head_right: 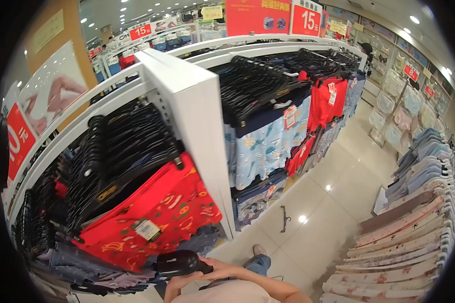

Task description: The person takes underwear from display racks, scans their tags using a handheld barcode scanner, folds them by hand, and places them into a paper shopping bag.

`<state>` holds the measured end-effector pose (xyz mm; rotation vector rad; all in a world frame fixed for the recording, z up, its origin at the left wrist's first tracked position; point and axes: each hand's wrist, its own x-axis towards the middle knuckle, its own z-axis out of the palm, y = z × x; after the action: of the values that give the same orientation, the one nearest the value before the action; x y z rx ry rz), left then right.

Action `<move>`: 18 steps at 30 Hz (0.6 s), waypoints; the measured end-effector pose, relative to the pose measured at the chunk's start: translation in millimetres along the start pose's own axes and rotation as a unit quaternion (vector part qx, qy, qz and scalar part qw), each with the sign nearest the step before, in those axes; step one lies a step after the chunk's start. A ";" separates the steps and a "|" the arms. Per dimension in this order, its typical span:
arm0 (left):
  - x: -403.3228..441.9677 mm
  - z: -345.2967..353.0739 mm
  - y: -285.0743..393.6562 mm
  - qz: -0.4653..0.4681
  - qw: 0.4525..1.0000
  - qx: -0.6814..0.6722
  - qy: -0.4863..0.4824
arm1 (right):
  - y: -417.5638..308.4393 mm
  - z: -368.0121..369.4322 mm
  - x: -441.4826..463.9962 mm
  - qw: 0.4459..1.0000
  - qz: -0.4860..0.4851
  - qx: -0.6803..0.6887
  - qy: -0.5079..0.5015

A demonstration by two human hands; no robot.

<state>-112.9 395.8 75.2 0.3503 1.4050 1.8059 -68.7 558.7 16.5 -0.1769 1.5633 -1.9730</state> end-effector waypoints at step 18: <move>-109.1 31.6 -48.5 0.320 0.918 0.009 -0.235 | 45.3 147.9 -54.9 0.945 -0.230 -0.219 0.077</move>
<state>-2.5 340.8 69.2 1.2845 1.0177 2.0126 60.3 458.5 32.6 -0.6311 2.2116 -1.9721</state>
